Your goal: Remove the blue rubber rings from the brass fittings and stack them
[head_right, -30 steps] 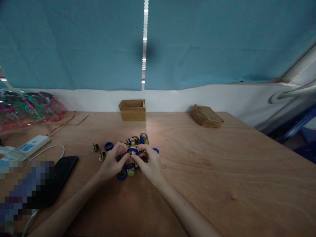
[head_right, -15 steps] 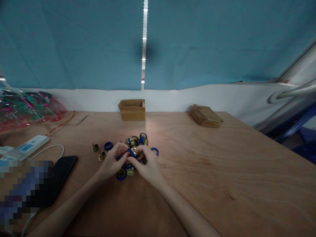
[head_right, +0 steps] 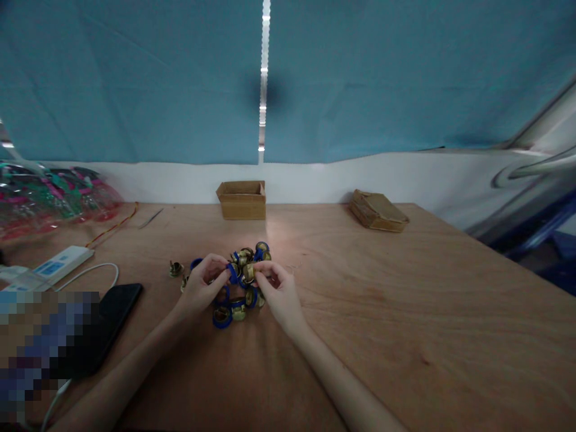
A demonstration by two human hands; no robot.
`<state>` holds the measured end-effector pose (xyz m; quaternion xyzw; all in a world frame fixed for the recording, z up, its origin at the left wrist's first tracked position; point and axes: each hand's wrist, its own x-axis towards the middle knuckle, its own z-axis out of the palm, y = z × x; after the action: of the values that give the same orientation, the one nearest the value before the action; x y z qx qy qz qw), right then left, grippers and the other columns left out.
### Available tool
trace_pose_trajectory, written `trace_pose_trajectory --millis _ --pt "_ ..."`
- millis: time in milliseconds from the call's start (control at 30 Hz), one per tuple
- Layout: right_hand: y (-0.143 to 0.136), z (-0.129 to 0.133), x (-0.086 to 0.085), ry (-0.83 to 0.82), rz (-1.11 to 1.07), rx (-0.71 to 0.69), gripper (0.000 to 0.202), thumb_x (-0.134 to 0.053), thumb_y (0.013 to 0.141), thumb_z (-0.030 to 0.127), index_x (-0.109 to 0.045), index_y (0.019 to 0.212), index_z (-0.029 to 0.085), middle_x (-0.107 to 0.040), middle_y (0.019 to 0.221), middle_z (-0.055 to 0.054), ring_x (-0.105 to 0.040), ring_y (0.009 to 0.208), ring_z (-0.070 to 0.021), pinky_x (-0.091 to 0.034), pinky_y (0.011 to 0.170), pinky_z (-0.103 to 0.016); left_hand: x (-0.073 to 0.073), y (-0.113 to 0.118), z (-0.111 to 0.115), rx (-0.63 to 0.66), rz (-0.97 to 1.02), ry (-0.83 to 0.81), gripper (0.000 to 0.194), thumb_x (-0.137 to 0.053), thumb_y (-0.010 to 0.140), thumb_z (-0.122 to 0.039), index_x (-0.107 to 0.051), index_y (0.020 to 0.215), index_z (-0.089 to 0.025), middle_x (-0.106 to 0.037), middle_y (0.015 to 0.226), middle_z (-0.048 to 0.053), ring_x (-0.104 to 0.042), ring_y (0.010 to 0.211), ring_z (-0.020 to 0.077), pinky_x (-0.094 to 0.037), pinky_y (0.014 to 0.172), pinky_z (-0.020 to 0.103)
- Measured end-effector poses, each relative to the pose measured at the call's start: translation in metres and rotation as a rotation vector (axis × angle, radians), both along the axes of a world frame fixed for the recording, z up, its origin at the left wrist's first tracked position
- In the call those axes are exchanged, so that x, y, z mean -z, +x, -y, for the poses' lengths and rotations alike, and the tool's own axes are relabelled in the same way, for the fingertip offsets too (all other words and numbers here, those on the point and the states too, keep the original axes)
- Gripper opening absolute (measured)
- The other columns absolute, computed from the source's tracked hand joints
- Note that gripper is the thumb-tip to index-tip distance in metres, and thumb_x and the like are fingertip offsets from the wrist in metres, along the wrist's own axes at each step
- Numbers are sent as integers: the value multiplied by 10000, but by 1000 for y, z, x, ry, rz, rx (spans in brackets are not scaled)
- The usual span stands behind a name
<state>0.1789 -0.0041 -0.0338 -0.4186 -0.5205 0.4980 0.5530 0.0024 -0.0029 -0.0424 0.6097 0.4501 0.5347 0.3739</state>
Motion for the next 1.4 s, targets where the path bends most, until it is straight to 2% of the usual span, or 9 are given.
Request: trace_pose_trajectory --millis 167,300,467,733,967,1133,1233,1333,1400 --pt "6 -3 -6 14 43 89 213 -697 723 374 -648 807 184 -657 737 -19 -616 646 -149 -538 623 -274 -8 -31 -17 -190 -55 -52 281 -630 786 -404 -602 909 -153 -696 818 53 -662 703 165 -522 646 265" --pt "7 -3 -8 42 55 100 209 -698 721 376 -649 792 186 -656 719 -16 -613 645 -148 -529 614 -266 -2 -71 -32 -401 -377 -95 317 -572 806 -413 -664 936 -138 -732 861 89 -686 756 200 -531 671 289" --pt "4 -1 -2 65 101 59 219 -674 747 393 -646 812 186 -653 730 -27 -607 641 -151 -516 578 -260 2 -96 -37 -501 -570 -152 278 -590 775 -402 -718 842 -165 -734 760 91 -681 727 247 -507 676 334" --pt "2 1 0 84 141 16 175 -649 770 360 -632 814 191 -636 730 -18 -604 651 -152 -506 590 -266 1 -90 -36 -552 -874 -128 282 -583 763 -430 -746 813 -207 -721 842 116 -628 909 317 -447 811 404" --pt "2 1 -2 113 161 28 192 -658 765 376 -617 794 191 -644 728 -21 -607 656 -153 -494 580 -259 10 -94 -37 -562 -988 -123 254 -566 766 -380 -748 797 -207 -725 814 107 -620 868 305 -434 797 396" --pt "2 1 -1 118 190 30 178 -656 778 358 -602 783 189 -629 719 -19 -590 665 -153 -475 589 -258 13 -94 -37 -581 -991 -97 290 -543 790 -388 -736 796 -173 -719 840 134 -610 864 324 -432 801 427" --pt "2 2 1 142 220 42 153 -634 798 336 -581 775 194 -616 723 -14 -584 661 -156 -469 595 -268 10 -90 -38 -598 -972 -48 304 -510 827 -374 -710 893 -155 -708 924 136 -600 928 321 -430 844 427" --pt "4 2 4 222 340 128 103 -583 835 295 -569 790 203 -610 768 -26 -589 716 -176 -475 633 -290 1 -76 -34 -603 -899 52 276 -471 869 -341 -666 945 -162 -682 1008 107 -582 1008 270 -420 906 378" --pt "6 3 5 293 441 205 77 -555 855 266 -560 800 211 -603 790 -32 -589 759 -189 -477 664 -306 -7 -59 -26 -535 -739 171 233 -476 878 -315 -652 903 -165 -674 969 90 -593 970 237 -440 876 339"
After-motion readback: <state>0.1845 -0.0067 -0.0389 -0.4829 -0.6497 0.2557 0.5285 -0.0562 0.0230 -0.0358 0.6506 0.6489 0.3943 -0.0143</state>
